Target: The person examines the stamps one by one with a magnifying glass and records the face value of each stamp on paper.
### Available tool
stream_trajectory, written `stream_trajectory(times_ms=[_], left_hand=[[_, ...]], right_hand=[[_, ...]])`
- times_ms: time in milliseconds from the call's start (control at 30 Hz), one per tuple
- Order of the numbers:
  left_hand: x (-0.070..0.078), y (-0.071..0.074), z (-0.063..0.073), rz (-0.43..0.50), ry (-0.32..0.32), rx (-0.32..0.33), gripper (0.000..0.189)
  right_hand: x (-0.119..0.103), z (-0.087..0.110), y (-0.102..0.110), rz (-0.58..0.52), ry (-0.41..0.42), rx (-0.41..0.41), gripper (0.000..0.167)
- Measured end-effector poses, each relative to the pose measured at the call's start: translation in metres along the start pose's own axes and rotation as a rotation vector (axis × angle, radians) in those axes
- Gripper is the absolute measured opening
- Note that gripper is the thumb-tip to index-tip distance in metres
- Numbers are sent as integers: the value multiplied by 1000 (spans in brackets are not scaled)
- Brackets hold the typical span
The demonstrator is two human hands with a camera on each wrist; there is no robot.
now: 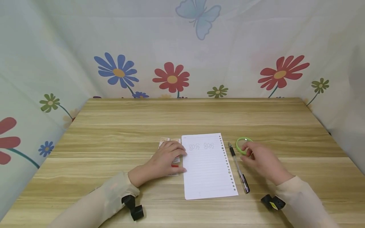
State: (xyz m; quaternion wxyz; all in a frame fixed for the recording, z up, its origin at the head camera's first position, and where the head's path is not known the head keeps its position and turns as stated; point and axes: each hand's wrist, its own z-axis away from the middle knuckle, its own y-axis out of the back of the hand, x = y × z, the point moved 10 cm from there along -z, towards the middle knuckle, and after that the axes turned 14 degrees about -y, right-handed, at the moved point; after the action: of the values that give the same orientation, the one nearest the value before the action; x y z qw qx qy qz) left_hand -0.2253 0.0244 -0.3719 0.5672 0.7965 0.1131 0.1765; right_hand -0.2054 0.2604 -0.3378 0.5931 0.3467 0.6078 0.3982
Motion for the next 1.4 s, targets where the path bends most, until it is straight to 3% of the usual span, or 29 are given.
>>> stream_trajectory(times_ms=[267, 833, 1167, 1400], left_hand=[[0, -1, 0, 8, 3, -1, 46], [0, 0, 0, 16, 2, -2, 47], [0, -2, 0, 25, 8, -13, 46], [2, 1, 1, 20, -3, 5, 46]], right_hand=[[-10, -2, -16, -23, 37, -85, 22], [-20, -6, -39, 119, 94, -183, 26], [-25, -5, -35, 93, 99, -166, 24], [-36, -3, -12, 49, 108, -77, 21]])
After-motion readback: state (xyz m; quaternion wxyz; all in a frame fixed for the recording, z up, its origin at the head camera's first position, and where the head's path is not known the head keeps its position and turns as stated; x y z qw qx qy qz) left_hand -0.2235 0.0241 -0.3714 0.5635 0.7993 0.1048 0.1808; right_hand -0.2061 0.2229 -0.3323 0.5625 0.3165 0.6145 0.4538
